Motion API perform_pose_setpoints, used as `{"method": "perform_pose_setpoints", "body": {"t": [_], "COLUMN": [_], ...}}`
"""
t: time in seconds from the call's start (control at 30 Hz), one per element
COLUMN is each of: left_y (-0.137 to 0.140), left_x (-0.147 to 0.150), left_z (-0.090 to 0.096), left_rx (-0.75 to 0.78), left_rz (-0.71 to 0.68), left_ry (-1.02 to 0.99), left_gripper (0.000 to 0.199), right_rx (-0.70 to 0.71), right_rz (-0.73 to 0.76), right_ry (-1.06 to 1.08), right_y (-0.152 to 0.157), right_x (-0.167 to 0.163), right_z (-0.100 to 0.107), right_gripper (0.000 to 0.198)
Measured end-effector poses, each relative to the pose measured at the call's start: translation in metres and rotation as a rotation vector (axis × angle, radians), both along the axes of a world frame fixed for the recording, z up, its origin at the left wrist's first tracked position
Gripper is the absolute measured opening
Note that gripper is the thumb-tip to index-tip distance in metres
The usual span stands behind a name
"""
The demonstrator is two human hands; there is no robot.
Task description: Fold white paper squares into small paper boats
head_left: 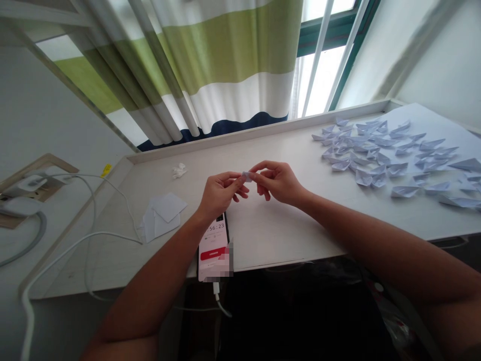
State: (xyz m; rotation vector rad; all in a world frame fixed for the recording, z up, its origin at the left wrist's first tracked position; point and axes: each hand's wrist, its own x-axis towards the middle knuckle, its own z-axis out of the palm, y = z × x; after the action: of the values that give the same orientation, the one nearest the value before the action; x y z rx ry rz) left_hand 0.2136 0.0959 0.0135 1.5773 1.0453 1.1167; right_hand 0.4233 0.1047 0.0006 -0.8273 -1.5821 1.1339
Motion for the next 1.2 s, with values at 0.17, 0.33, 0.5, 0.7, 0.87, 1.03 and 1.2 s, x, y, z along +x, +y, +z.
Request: {"method": "perform_pose_setpoints", "body": {"t": [0.17,0.33,0.5,0.7,0.87,1.03,1.2], "left_y": [-0.0031,-0.0002,-0.0006,-0.0014,-0.0013,-0.0017,-0.001], "left_x": [0.0039,0.0047,0.0025,0.0015,0.0037,0.0047,0.0019], "left_z": [0.0023,0.0002,0.0005,0.0013,0.0027,0.0027,0.0013], "left_rx": [0.076,0.162,0.269,0.244,0.129,0.114,0.118], "left_rz": [0.062,0.076,0.075,0.098,0.073,0.074,0.05], "left_ry": [-0.09,-0.116,-0.102,-0.112,-0.106,-0.122,-0.059], "left_gripper": [0.036,0.034,0.023,0.026,0.036,0.032,0.034], "right_rx": [0.015,0.115,0.231,0.2,0.143,0.126,0.045], "right_rz": [0.022,-0.039,-0.084,-0.07,-0.043,-0.073,-0.069], "right_ry": [0.127,0.133,0.101,0.114,0.145,0.178,0.194], "right_y": [0.005,0.0023,-0.0012,0.0007,-0.0022,-0.0018,-0.002], "right_x": [-0.0023,-0.0032,-0.0017,-0.0014,-0.005,-0.0085,-0.0076], "right_z": [-0.0023,0.0003,0.0016,-0.0014,0.0004,-0.0018,-0.0004], "right_gripper": [0.047,0.043,0.033,0.027,0.035,0.039,0.048]}}
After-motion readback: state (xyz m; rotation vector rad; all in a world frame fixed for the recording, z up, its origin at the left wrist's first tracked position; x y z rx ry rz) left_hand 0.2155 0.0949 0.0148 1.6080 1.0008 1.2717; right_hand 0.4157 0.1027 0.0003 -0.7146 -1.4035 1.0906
